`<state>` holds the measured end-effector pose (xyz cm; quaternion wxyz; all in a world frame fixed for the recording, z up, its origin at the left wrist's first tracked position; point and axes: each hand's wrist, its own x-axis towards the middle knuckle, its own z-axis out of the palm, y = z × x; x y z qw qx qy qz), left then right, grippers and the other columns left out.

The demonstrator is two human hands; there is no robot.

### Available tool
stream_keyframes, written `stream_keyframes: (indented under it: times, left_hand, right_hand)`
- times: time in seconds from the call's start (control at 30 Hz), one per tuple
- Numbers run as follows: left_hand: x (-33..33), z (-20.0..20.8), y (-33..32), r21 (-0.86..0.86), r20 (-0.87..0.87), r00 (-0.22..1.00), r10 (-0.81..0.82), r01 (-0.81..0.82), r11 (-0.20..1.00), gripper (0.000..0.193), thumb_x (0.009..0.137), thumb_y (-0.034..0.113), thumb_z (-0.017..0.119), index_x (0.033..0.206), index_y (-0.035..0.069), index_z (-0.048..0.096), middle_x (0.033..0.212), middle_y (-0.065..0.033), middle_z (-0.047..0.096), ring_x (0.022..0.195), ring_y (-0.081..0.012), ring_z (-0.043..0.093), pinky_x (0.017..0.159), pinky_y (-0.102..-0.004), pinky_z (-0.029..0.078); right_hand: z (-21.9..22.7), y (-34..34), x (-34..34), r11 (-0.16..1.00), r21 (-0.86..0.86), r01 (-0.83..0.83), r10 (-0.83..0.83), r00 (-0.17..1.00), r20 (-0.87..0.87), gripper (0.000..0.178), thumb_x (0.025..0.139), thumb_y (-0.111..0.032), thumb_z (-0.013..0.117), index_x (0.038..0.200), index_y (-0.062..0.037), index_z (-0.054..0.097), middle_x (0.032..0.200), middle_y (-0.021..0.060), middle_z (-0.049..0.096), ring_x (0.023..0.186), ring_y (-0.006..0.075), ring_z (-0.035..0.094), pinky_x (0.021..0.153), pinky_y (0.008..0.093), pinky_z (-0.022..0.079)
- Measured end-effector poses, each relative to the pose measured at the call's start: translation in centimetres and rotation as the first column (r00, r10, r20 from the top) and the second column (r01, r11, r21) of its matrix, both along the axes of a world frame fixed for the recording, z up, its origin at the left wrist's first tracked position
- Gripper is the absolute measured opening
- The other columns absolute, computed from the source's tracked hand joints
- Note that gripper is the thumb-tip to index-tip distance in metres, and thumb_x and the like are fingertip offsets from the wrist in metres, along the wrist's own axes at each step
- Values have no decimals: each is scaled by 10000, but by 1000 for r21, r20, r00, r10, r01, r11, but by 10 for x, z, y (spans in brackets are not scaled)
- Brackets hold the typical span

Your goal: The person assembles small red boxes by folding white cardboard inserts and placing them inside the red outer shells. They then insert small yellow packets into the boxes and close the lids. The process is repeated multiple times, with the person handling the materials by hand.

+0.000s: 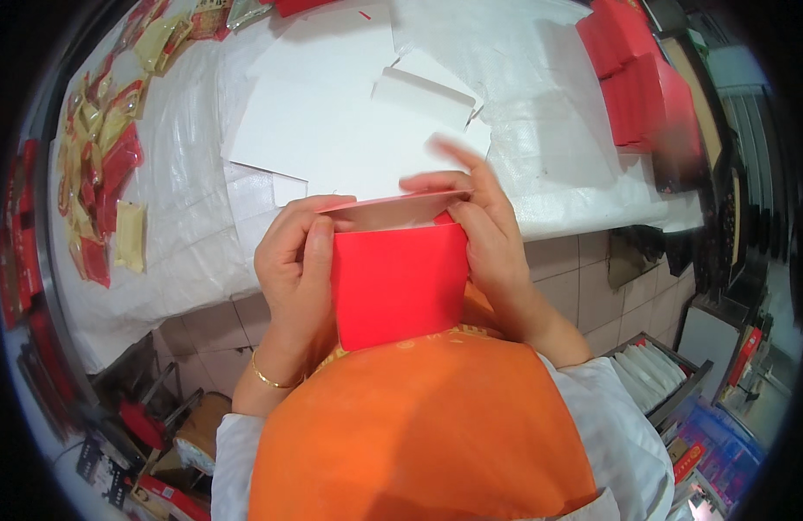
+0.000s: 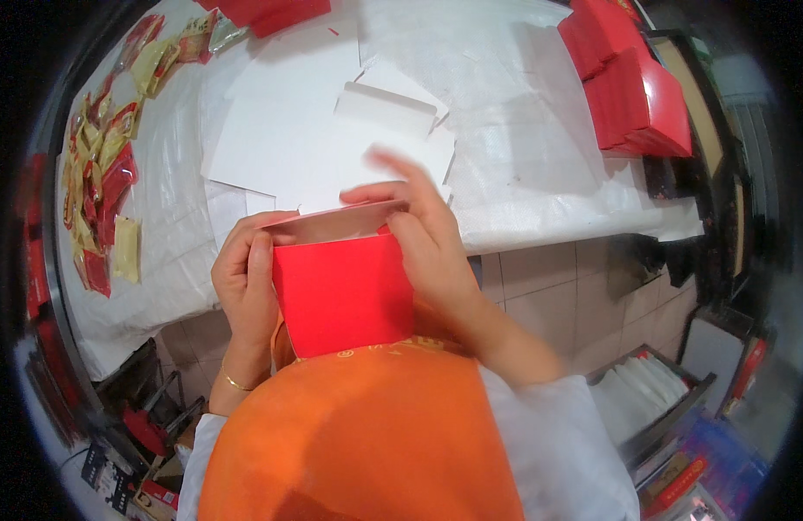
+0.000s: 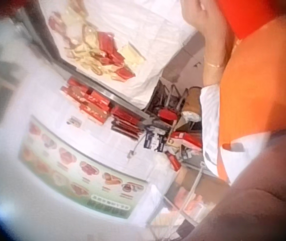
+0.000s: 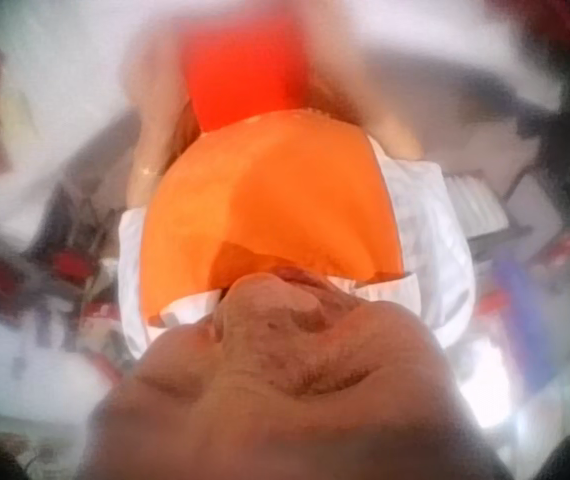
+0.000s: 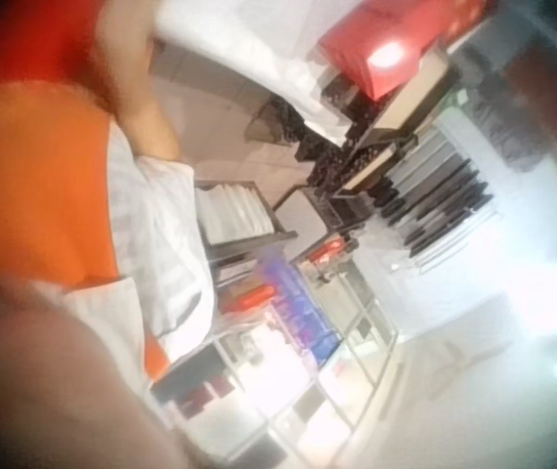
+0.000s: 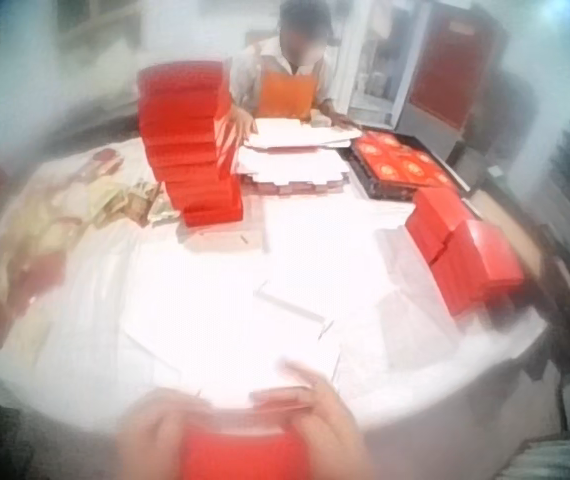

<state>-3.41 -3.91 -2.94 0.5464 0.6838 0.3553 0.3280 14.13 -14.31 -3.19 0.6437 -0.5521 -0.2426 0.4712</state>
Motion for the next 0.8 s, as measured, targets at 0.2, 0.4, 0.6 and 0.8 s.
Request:
stream_keyframes:
  times: [0.2,0.4,0.6,0.8]
  left_hand:
    - [2,-8,-15,-94,262,962,80,-57,994,92,1020,53,517,1107,32,495,1171,-179,680,958,-149,640,851,-291,519]
    - [1,5,-15,-36,318,948,18,-7,999,322,1039,54,497,1350,32,417,1197,-211,673,1031,-208,667,902,-327,534]
    - [-6,6,-4,188,166,981,-98,66,980,309,1065,182,483,1197,-40,652,1139,-173,714,1029,-217,683,893,-311,531]
    - [-12,17,9,239,147,965,-215,177,955,289,1044,162,505,1169,-43,666,1109,-173,723,1015,-230,689,879,-319,533]
  right_hand:
    - [14,-8,2,995,37,-94,97,992,-75,399,938,-100,362,1177,83,624,1146,170,677,1051,204,640,931,313,501]
    - [13,-6,1,992,82,-92,70,967,243,598,1055,-441,368,1169,82,634,1153,192,673,1076,240,650,932,374,521]
    - [1,-11,5,976,191,-109,36,936,349,645,1059,-487,373,1118,86,664,1137,212,677,1051,279,665,933,375,523]
    - [6,-16,-1,971,238,-28,-31,970,240,367,1047,-250,467,1119,45,674,1086,152,711,975,207,678,853,322,543]
